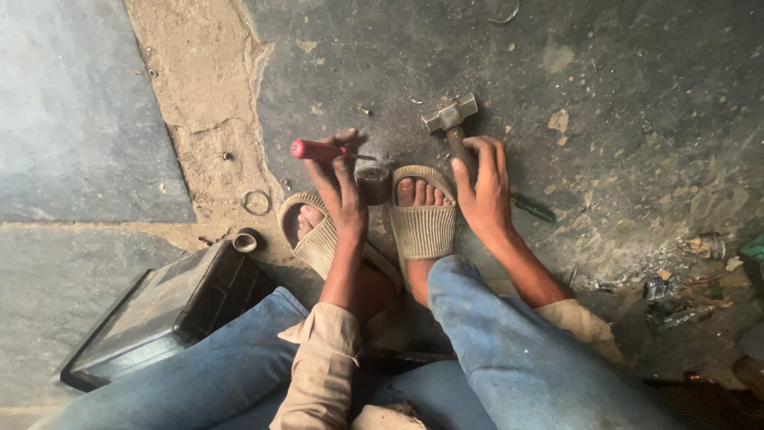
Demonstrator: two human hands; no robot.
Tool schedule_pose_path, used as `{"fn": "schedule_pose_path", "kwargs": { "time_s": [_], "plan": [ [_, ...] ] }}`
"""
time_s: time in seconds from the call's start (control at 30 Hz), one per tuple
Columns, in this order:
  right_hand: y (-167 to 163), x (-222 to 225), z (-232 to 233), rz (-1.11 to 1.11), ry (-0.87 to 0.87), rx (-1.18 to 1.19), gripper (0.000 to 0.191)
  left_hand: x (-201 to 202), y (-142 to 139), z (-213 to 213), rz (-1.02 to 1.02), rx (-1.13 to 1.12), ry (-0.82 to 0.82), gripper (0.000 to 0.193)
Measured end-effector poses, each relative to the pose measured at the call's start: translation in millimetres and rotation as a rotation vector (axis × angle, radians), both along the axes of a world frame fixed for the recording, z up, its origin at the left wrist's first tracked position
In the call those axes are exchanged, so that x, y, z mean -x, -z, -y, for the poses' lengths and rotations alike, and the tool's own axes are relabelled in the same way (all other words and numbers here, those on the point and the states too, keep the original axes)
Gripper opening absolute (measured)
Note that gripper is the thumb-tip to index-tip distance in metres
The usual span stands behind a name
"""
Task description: The person sits on the floor and repeatedly hammers a small metal piece held between their feet. They use a hammer in their right hand to strike the metal while stabilizing it with their left hand and feet.
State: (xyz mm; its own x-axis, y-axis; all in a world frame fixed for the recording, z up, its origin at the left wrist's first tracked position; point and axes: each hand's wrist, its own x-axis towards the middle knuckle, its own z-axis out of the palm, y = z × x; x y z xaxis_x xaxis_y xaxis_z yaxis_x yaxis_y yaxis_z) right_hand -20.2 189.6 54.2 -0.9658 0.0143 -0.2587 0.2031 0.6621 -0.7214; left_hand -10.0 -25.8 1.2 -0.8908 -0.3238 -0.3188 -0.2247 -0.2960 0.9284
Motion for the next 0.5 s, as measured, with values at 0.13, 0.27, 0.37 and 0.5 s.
{"fn": "schedule_pose_path", "kwargs": {
  "time_s": [0.13, 0.27, 0.37, 0.5],
  "plan": [
    [0.1, 0.3, -0.7, 0.02, -0.007, 0.002, 0.035, -6.6, 1.6, -1.8, 0.015, 0.397, 0.171, 0.029],
    [0.1, -1.8, -0.3, 0.014, -0.009, 0.006, 0.038, -16.7, 11.1, -3.3, 0.095, 0.431, 0.161, 0.021],
    [1.2, -3.1, -0.3, 0.005, -0.018, -0.008, 0.04, -21.4, 16.2, -2.1, 0.064, 0.496, 0.202, 0.021],
    [3.4, -3.8, -0.3, 0.011, -0.021, -0.011, 0.04, -23.3, 16.2, -2.4, 0.028, 0.457, 0.209, 0.023]
  ]
}}
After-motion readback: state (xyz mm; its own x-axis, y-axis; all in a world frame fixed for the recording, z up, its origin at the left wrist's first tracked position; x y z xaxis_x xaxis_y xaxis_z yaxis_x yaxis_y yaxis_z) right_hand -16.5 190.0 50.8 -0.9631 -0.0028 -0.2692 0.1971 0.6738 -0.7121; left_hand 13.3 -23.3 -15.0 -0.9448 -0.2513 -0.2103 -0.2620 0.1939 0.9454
